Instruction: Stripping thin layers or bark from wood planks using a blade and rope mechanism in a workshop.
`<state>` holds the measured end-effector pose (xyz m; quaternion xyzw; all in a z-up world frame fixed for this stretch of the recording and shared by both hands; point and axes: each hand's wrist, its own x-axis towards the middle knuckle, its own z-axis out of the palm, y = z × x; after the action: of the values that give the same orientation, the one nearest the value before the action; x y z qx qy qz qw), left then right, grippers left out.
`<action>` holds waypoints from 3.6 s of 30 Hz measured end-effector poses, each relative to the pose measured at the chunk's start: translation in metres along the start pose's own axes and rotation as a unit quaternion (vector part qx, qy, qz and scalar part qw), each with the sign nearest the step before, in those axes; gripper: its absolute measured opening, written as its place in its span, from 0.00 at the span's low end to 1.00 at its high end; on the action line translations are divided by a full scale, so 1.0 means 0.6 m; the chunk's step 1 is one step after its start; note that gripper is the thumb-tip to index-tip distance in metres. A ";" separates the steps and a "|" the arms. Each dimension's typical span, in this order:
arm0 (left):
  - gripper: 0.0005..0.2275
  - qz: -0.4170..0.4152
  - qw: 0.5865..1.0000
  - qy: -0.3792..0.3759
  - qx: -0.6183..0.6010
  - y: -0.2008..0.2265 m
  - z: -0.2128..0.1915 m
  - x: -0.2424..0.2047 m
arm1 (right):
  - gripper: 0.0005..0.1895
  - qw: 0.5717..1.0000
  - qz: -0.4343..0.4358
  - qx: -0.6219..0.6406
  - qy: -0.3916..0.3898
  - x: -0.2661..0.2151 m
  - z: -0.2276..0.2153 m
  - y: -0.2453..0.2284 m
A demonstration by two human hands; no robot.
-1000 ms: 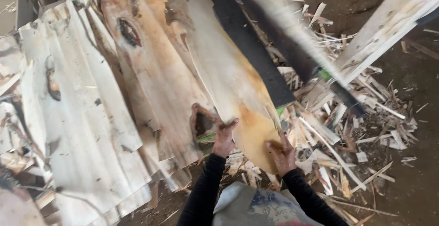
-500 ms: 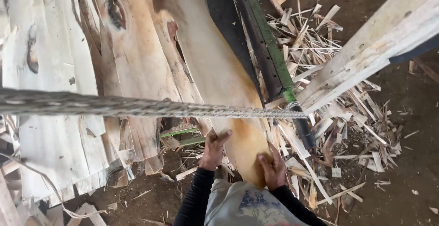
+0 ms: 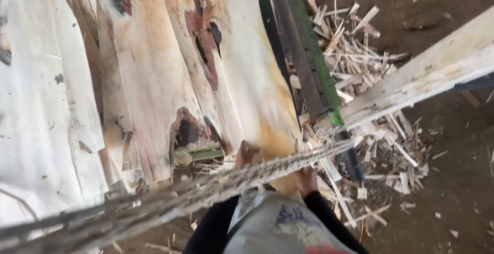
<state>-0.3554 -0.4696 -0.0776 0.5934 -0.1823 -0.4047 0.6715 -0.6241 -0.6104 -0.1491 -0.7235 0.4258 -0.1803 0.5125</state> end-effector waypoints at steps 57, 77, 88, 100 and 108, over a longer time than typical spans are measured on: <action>0.19 -0.075 0.983 0.114 0.119 0.111 0.134 0.164 | 0.29 0.971 0.146 -0.161 -0.101 0.007 -0.282 -0.446; 0.18 -0.014 0.965 0.181 0.189 0.040 0.139 0.229 | 0.30 0.971 0.099 -0.203 -0.078 0.055 -0.225 -0.236; 0.18 -0.045 0.957 0.204 0.200 0.098 0.140 0.221 | 0.31 0.955 0.193 -0.204 -0.099 0.038 -0.230 -0.362; 0.17 0.054 0.941 0.243 0.230 0.077 0.098 0.386 | 0.29 0.962 0.098 -0.230 -0.106 0.017 -0.285 -0.502; 0.18 0.023 0.947 0.234 0.218 0.122 0.095 0.382 | 0.24 0.966 0.111 -0.221 -0.073 0.019 -0.242 -0.402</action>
<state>-0.2340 -0.6830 -0.0492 0.7987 -0.1177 -0.1894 0.5589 -0.6151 -0.6781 0.1242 -0.7785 0.4937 0.0299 0.3863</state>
